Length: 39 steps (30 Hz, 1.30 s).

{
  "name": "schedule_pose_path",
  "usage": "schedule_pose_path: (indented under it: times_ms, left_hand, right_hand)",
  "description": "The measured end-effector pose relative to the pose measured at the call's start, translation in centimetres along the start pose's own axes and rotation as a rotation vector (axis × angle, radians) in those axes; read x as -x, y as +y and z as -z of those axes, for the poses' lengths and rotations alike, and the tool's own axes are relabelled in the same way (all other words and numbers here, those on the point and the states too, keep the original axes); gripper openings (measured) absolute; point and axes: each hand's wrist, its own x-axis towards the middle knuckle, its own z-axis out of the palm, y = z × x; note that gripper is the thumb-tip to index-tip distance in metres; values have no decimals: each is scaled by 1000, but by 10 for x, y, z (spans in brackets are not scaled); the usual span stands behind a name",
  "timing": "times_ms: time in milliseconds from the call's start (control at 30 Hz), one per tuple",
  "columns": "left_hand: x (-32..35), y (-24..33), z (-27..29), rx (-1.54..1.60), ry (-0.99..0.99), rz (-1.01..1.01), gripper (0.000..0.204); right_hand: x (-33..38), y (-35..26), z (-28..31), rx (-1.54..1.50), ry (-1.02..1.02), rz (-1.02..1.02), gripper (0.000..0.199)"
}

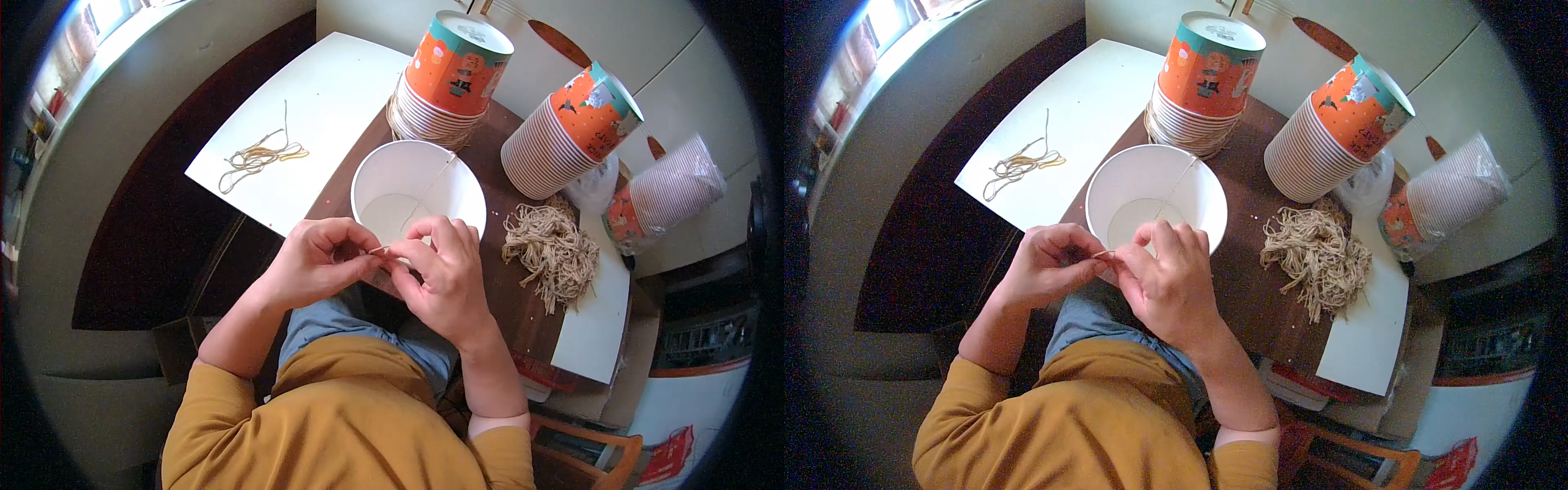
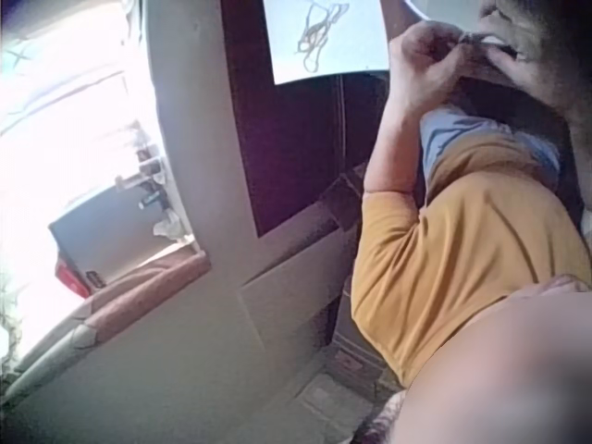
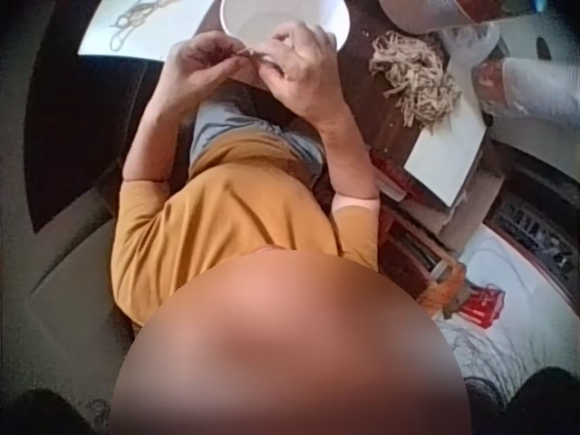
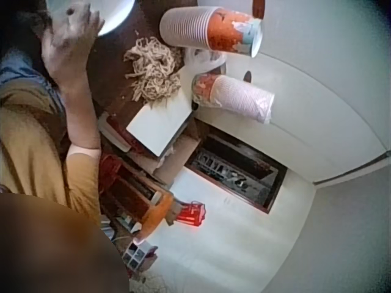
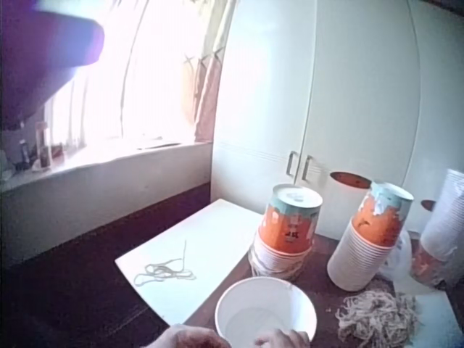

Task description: Attaching thin strings to the rims of paper cups.

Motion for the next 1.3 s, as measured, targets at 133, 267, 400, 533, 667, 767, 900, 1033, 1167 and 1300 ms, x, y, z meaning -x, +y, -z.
schedule_pose_path:
  times_ms: [133, 267, 400, 533, 667, 767, 900, 1033, 1167, 1300]
  left_hand:
    - [1, 3, -1, -209, 28, -2, 9]
    - [6, -3, -13, -510, 203, -376, 13]
    - [12, -5, -23, -823, 334, -634, 18]
    - [23, -25, -32, -483, 379, -317, 19]
    - [16, -29, -28, 218, 320, 72, 11]
    - [14, -37, -24, 448, 334, 90, 11]
    - [15, -42, -20, 497, 331, 70, 11]
    - [18, -44, -18, 502, 333, 53, 11]
    - [20, -44, -20, 443, 358, 32, 10]
    - [22, -38, -20, 183, 417, 3, 9]
  right_hand:
    - [8, -8, -6, 174, 96, 16, 17]
    - [20, -30, -11, 313, 203, -25, 12]
    - [36, -41, -22, 162, 192, -206, 12]
    - [40, -32, -39, 160, 237, -197, 16]
    - [38, -21, -54, 201, 292, -133, 22]
    - [28, -19, -58, -179, 320, -267, 16]
    - [15, -23, -53, -637, 255, -499, 10]
    - [19, -23, -60, -880, 238, -650, 10]
    - [20, -18, -60, -881, 235, -651, 7]
    - [19, -14, -63, -265, 317, -350, 10]
